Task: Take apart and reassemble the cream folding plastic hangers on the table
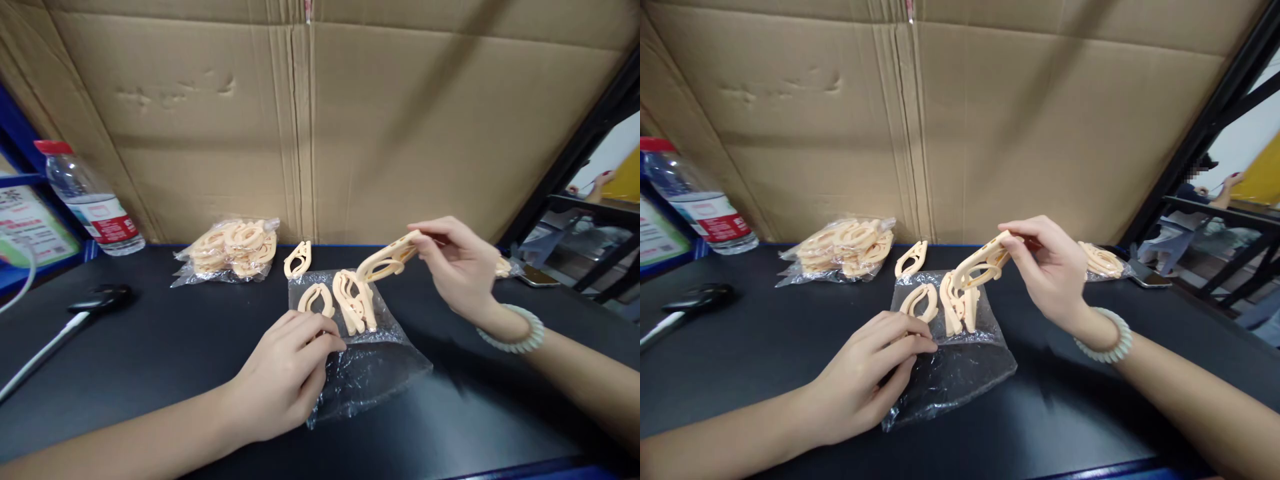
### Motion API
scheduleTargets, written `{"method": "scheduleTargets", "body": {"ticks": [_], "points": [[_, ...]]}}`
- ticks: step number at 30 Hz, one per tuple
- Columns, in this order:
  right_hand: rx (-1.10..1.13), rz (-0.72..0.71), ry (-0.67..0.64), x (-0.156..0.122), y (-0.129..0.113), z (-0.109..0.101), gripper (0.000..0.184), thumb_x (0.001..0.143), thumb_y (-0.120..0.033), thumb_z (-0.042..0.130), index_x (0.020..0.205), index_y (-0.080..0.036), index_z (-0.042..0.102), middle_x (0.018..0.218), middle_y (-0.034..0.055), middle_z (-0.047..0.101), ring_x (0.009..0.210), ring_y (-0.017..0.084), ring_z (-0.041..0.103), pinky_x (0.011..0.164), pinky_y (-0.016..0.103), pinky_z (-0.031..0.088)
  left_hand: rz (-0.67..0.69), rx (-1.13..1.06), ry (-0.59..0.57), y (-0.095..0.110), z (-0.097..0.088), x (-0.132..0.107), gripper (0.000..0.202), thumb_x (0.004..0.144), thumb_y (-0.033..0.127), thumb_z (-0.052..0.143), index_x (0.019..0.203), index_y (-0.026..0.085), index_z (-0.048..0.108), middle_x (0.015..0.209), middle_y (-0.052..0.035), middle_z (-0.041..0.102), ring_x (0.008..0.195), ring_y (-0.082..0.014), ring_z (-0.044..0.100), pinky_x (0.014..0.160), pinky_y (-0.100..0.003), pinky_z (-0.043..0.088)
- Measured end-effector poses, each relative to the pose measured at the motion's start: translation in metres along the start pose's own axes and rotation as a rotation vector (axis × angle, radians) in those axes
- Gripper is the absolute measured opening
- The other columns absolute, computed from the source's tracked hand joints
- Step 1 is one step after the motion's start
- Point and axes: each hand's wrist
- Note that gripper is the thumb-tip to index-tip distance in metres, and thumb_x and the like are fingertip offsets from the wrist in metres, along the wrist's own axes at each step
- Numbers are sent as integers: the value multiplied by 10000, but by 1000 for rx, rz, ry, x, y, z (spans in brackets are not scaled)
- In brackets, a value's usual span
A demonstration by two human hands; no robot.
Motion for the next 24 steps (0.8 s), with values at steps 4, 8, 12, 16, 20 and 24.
{"method": "scheduleTargets", "body": {"ticks": [4, 8, 12, 16, 20, 24], "points": [[-6, -158, 70, -6, -39, -10, 168, 865, -158, 652, 996, -250, 702, 831, 35, 680, 659, 156, 623, 540, 291, 520, -13, 1, 13, 2, -1, 1, 336, 831, 12, 436, 1079, 190, 578, 1059, -76, 626, 920, -201, 586, 809, -347, 467], [68, -285, -131, -19, -63, -17, 223, 873, -174, 632, 1081, -240, 678, 778, 32, 688, 670, 171, 631, 556, 309, 536, -34, 1, 37, 3, -2, 1, 377, 840, 18, 424, 1148, 188, 559, 1102, -92, 593, 940, -205, 573, 790, -343, 485], [139, -359, -410, -28, -74, -19, 282, 895, -167, 610, 1172, -218, 624, 757, 32, 713, 648, 154, 669, 575, 272, 584, -36, -19, 79, 4, -2, -1, 492, 840, 2, 434, 1297, 179, 483, 1202, -123, 528, 1075, -227, 539, 888, -376, 496], [112, -580, -493, -41, -75, -11, 241, 908, -130, 561, 1115, -217, 651, 707, 11, 731, 597, 161, 676, 549, 294, 601, -29, -23, 115, 4, -2, -1, 537, 838, -6, 423, 1343, 173, 446, 1263, -145, 491, 1148, -241, 521, 944, -399, 503], [-78, -638, -622, -56, -76, 9, 227, 867, -60, 544, 1018, -156, 684, 801, 76, 735, 666, 209, 688, 547, 324, 605, 15, -19, 135, 4, -4, 0, 577, 824, -14, 413, 1362, 194, 415, 1276, -149, 496, 1170, -254, 518, 940, -418, 515], [-233, -499, -796, -62, -77, 23, 351, 899, -57, 408, 1186, -34, 607, 956, 172, 707, 896, 263, 681, 801, 385, 603, 44, -31, 118, 5, -3, 1, 573, 797, -30, 423, 1332, 172, 444, 1239, -142, 525, 1127, -242, 538, 935, -409, 506]]}}
Point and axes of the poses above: each hand's wrist, its own x-axis towards the middle knuckle, its own z-axis out of the palm, y = z × x
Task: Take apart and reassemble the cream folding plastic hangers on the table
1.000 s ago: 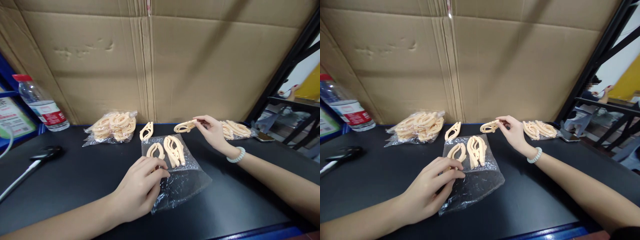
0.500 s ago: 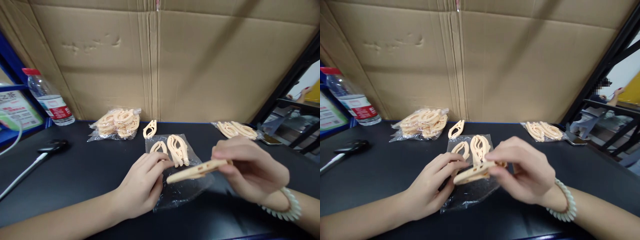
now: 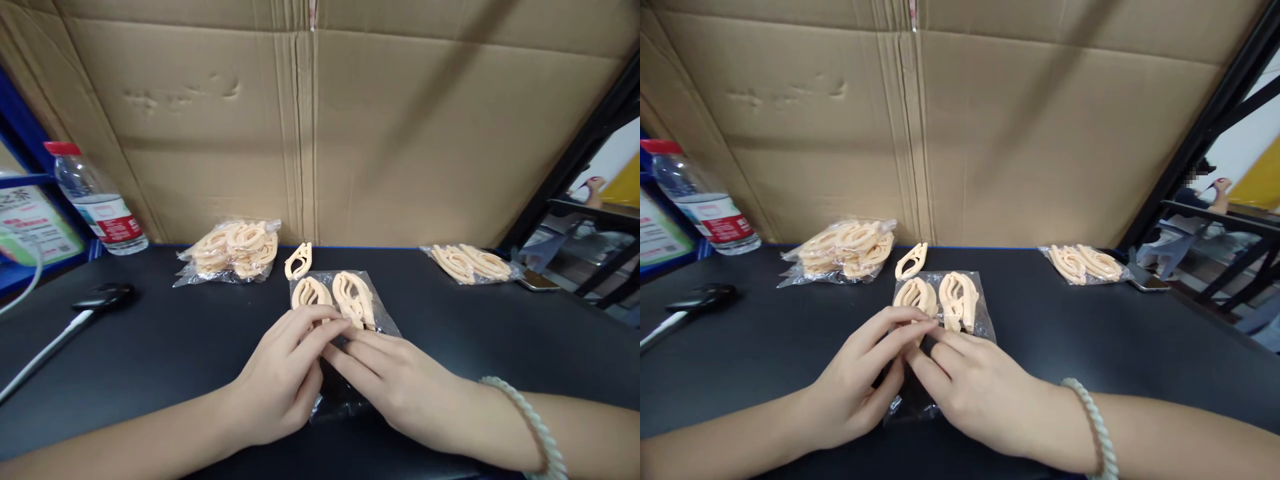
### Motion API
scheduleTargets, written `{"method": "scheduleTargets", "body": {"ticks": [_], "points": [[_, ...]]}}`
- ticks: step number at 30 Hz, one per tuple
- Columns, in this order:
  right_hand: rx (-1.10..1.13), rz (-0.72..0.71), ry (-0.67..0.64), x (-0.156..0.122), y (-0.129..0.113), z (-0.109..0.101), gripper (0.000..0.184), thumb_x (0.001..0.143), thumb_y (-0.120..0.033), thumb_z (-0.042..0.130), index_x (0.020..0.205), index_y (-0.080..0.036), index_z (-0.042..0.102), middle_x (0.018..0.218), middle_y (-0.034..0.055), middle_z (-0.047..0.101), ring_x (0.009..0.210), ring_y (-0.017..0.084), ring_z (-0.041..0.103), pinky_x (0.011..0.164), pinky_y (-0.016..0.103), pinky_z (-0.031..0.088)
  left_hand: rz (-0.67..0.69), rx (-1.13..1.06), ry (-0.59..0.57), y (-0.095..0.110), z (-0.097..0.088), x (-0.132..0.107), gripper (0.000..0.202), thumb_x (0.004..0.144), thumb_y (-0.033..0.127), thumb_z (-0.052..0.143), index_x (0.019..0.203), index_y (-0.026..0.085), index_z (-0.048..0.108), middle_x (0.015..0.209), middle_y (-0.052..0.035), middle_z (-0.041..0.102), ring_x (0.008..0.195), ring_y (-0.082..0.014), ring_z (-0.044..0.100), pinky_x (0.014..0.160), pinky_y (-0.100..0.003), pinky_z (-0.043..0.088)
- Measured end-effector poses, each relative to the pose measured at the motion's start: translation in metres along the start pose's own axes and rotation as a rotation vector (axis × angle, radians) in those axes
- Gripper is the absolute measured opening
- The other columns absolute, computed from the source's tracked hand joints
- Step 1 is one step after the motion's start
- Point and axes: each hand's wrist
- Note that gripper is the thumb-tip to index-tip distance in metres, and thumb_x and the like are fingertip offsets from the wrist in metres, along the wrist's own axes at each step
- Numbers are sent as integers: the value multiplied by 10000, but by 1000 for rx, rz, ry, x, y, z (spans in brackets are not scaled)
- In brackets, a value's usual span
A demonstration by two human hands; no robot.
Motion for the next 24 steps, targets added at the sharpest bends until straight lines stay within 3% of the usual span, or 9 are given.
{"method": "scheduleTargets", "body": {"ticks": [3, 7, 10, 13, 17, 20, 24], "points": [[15, -5, 0, 0, 0, 0, 386, 850, -48, 385, 1158, -55, 618, 1025, 192, 695, 985, 282, 646, 856, 415, 573, -1, 0, -18, 1, 0, 1, 512, 798, -23, 432, 1269, 167, 502, 1176, -125, 561, 1054, -228, 556, 892, -389, 504], [89, -33, 29, -2, 6, -8, 299, 794, -36, 404, 910, -129, 663, 725, 105, 656, 695, 228, 595, 597, 357, 549, -12, 4, -37, 2, 0, 1, 406, 813, -9, 443, 1160, 174, 551, 1103, -105, 590, 966, -217, 563, 828, -371, 492], [144, -13, 164, -4, 15, -15, 251, 787, -21, 432, 824, -168, 632, 649, 61, 609, 607, 192, 528, 517, 322, 483, -18, -12, -34, 2, 0, 1, 317, 814, 2, 461, 1064, 175, 549, 1085, -97, 597, 941, -209, 560, 821, -364, 478], [207, 66, 334, -5, 29, -16, 266, 784, -1, 435, 814, -200, 609, 652, 32, 603, 595, 171, 516, 538, 315, 469, -34, -39, -28, 2, 1, 1, 254, 808, 16, 475, 996, 182, 514, 1075, -92, 599, 935, -205, 558, 821, -362, 468], [231, 232, 438, -3, 52, -9, 260, 805, -6, 424, 775, -193, 602, 670, 28, 603, 633, 167, 553, 591, 316, 472, -45, -66, -28, 1, 0, 1, 268, 803, 15, 477, 1006, 189, 481, 1074, -88, 598, 980, -205, 556, 853, -358, 458], [217, 332, 434, 4, 73, 0, 229, 815, -21, 442, 865, -173, 606, 793, 51, 646, 723, 165, 601, 656, 305, 494, -41, -74, -41, 0, 0, 2, 266, 804, 10, 472, 1000, 191, 469, 1082, -85, 596, 1005, -201, 552, 878, -353, 449], [283, 366, 283, 23, 103, 17, 239, 839, -42, 452, 974, -176, 596, 869, 43, 679, 785, 155, 636, 664, 266, 511, -37, -69, -43, 0, 0, 1, 261, 801, 8, 466, 986, 192, 463, 1084, -84, 595, 1003, -200, 553, 880, -351, 442]]}}
Point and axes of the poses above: each hand's wrist, its own x-axis towards the middle knuckle, its own z-axis out of the palm, y = z × x
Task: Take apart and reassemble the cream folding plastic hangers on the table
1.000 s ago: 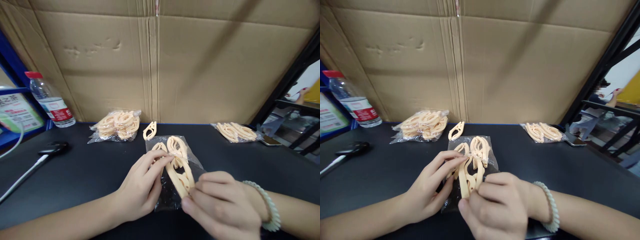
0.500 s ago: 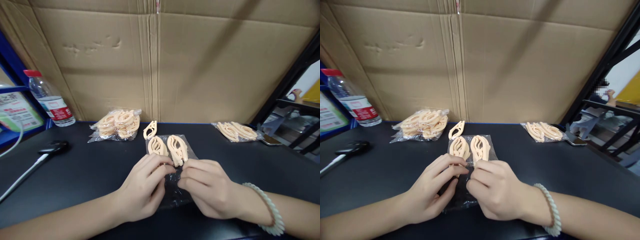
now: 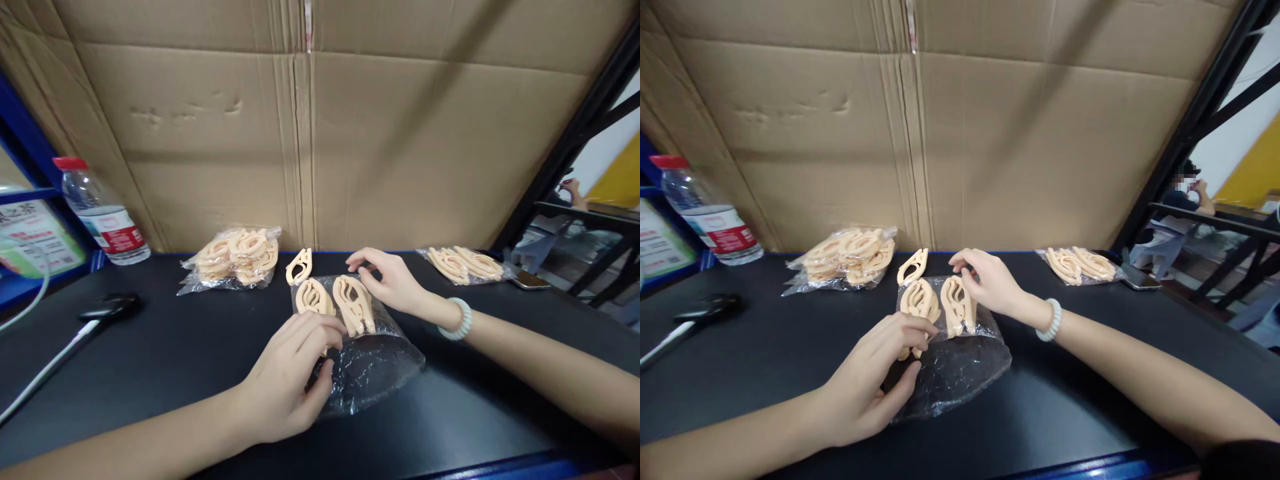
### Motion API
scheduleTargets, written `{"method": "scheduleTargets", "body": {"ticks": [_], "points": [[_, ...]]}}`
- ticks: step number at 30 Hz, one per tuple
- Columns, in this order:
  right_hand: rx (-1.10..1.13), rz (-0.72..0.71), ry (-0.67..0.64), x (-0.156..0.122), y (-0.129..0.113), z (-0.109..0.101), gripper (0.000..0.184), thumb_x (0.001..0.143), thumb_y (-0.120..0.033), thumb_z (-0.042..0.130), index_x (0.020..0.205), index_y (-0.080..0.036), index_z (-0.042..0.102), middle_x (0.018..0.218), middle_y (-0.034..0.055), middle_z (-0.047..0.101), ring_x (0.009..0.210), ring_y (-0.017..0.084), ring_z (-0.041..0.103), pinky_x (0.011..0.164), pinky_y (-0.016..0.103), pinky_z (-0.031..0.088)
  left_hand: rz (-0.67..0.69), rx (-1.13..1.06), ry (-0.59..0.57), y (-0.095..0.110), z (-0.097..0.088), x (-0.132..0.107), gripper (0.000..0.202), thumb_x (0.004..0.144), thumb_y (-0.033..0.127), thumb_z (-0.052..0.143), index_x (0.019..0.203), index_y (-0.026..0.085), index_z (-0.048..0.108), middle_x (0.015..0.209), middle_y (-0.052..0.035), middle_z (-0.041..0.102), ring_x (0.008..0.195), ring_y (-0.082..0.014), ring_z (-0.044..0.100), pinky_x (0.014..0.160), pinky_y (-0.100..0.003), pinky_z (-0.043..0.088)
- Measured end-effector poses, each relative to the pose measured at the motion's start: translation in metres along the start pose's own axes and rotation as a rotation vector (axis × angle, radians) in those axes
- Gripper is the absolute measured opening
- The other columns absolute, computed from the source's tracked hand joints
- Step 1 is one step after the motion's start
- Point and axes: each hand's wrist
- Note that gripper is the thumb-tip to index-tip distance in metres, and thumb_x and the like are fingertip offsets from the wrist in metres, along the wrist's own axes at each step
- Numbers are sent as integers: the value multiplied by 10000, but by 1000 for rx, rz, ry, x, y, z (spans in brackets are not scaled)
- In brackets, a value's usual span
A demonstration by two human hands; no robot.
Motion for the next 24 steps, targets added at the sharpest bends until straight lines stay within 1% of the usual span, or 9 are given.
{"method": "scheduleTargets", "body": {"ticks": [3, 6, 9, 11, 13, 15, 17, 19, 24], "points": [[-80, -74, -132, 26, 18, 18, 267, 862, -38, 437, 1024, -166, 606, 985, 71, 692, 924, 185, 637, 837, 344, 518, 13, -4, 12, 0, 0, -1, 262, 798, 10, 466, 983, 195, 461, 1077, -84, 596, 1003, -207, 556, 878, -358, 439], [-146, -135, -278, 54, 34, 39, 377, 844, -6, 446, 1173, -131, 580, 1176, 125, 651, 1113, 222, 581, 978, 406, 467, 27, -19, 13, 0, -1, -2, 259, 795, 18, 472, 985, 194, 460, 1079, -86, 593, 989, -207, 557, 874, -361, 442], [-164, -190, -388, 80, 47, 61, 533, 822, 34, 436, 1319, -147, 501, 1330, 129, 574, 1228, 226, 514, 1034, 419, 429, 34, -18, 3, 1, -3, -2, 251, 793, 21, 475, 978, 190, 457, 1083, -86, 593, 978, -204, 551, 871, -359, 441], [-171, -219, -470, 93, 54, 74, 596, 808, 58, 433, 1352, -180, 485, 1403, 110, 522, 1284, 218, 477, 1053, 405, 413, 35, -7, -1, 2, -4, -2, 245, 794, 20, 472, 972, 187, 458, 1085, -88, 593, 968, -205, 547, 861, -358, 441], [-174, -233, -555, 101, 58, 85, 600, 791, 64, 468, 1323, -208, 526, 1381, 95, 549, 1275, 223, 496, 1024, 383, 438, 40, 4, -7, 3, -4, -2, 243, 796, 19, 468, 973, 185, 464, 1088, -89, 592, 953, -203, 545, 850, -356, 441], [-175, -234, -619, 104, 60, 92, 547, 780, 50, 515, 1259, -204, 585, 1284, 101, 622, 1194, 239, 567, 961, 369, 477, 49, 14, -17, 4, -5, -3, 245, 796, 17, 465, 977, 182, 474, 1090, -88, 594, 936, -200, 542, 845, -355, 440], [-176, -227, -646, 102, 61, 91, 474, 786, 30, 535, 1205, -174, 621, 1188, 122, 664, 1086, 248, 625, 907, 368, 497, 61, 28, -22, 5, -5, -3, 243, 798, 20, 466, 982, 177, 487, 1097, -92, 594, 923, -200, 538, 838, -357, 439], [-174, -215, -648, 97, 63, 82, 412, 802, 12, 535, 1169, -142, 640, 1127, 137, 678, 1010, 245, 647, 881, 368, 500, 71, 44, -25, 5, -5, -3, 238, 797, 23, 467, 979, 173, 501, 1101, -99, 592, 917, -203, 533, 830, -359, 439], [-162, -130, -561, 70, 70, 38, 283, 862, -30, 499, 1040, -151, 683, 990, 97, 710, 914, 205, 656, 862, 341, 497, 101, 77, -17, 0, -2, -5, 220, 780, 24, 474, 920, 177, 545, 1116, -100, 582, 836, -191, 514, 767, -360, 428]]}}
Point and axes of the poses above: each hand's wrist, its own x-axis towards the middle knuckle, its own z-axis out of the palm, y = z × x
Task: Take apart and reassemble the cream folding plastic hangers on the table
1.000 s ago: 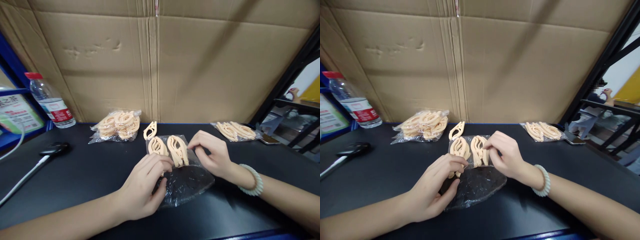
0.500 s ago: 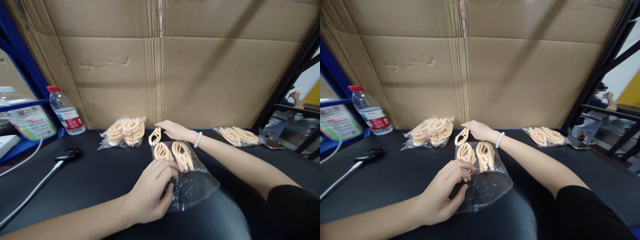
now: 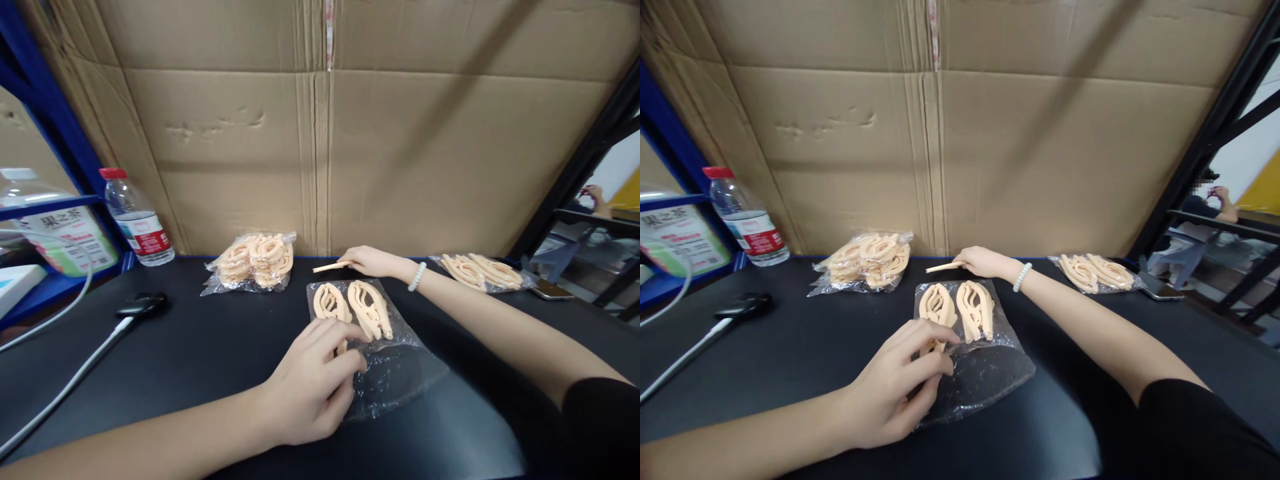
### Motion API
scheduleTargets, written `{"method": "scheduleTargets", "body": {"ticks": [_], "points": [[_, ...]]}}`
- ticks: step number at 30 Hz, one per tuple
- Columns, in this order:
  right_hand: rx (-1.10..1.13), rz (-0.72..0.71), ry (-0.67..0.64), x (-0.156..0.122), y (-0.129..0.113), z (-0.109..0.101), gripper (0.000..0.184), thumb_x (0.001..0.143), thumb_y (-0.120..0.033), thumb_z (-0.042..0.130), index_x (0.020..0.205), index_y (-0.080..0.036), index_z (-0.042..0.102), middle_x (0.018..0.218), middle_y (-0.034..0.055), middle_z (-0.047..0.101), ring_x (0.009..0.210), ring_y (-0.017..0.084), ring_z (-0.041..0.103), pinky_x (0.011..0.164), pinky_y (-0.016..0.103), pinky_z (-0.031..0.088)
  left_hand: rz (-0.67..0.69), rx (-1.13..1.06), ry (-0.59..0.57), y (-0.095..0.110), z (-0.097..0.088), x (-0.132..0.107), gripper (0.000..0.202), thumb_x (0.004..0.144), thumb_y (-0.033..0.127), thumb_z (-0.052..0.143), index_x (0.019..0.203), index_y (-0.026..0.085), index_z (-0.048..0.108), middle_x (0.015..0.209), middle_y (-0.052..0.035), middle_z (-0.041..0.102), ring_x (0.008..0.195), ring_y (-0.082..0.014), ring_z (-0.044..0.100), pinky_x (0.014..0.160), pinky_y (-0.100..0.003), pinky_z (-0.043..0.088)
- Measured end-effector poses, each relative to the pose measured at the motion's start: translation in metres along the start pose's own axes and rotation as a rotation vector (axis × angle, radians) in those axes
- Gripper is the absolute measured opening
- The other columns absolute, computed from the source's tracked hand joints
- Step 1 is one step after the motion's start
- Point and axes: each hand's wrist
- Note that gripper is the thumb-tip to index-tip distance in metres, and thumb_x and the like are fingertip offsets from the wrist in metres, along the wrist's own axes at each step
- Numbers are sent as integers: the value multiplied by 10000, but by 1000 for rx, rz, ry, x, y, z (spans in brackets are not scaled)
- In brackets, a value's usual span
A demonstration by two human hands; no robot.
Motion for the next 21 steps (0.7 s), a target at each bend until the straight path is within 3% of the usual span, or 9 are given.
{"method": "scheduleTargets", "body": {"ticks": [5, 8, 11, 14, 18, 21], "points": [[20, 176, 258, -69, -8, -14, 162, 923, -155, 491, 956, -148, 649, 918, 94, 693, 847, 201, 651, 791, 334, 511, -4, 13, 19, -4, 4, -3, 210, 774, 35, 484, 882, 190, 574, 1138, -88, 583, 826, -196, 506, 740, -361, 415], [37, 319, 465, -104, -22, -20, 131, 938, -251, 506, 970, -166, 600, 865, 73, 672, 742, 187, 641, 661, 309, 514, -22, 15, 30, -3, 4, -3, 220, 780, 25, 478, 875, 195, 579, 1107, -81, 592, 826, -194, 516, 729, -353, 415], [259, 420, 745, -121, -44, -33, 144, 876, -317, 628, 936, -193, 586, 797, 25, 649, 684, 162, 638, 590, 272, 517, -37, 22, 29, -2, 3, -1, 233, 790, 13, 473, 885, 196, 581, 1057, -75, 603, 812, -188, 524, 720, -342, 418], [423, 379, 915, -123, -74, -51, 170, 835, -314, 689, 938, -210, 602, 766, 3, 639, 651, 141, 635, 543, 243, 522, -54, 25, 26, -1, 3, 2, 247, 802, 3, 471, 913, 193, 583, 1031, -71, 615, 829, -189, 537, 733, -342, 427], [340, 231, 1077, -122, -119, -64, 102, 850, -235, 669, 949, -234, 644, 802, 15, 641, 634, 131, 620, 505, 241, 508, -78, 14, 29, -1, 3, 4, 269, 822, 3, 465, 970, 191, 587, 1032, -69, 633, 864, -193, 560, 756, -347, 441], [167, 4, 1033, -128, -147, -63, 113, 830, -208, 676, 940, -232, 665, 770, 30, 642, 671, 168, 617, 536, 289, 517, -99, 11, 47, -1, 3, 5, 273, 830, 7, 455, 987, 187, 588, 1015, -67, 642, 869, -193, 580, 748, -338, 457]]}}
Point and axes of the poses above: each hand's wrist, its own x-axis towards the middle knuckle, its own z-axis out of the palm, y = z × x
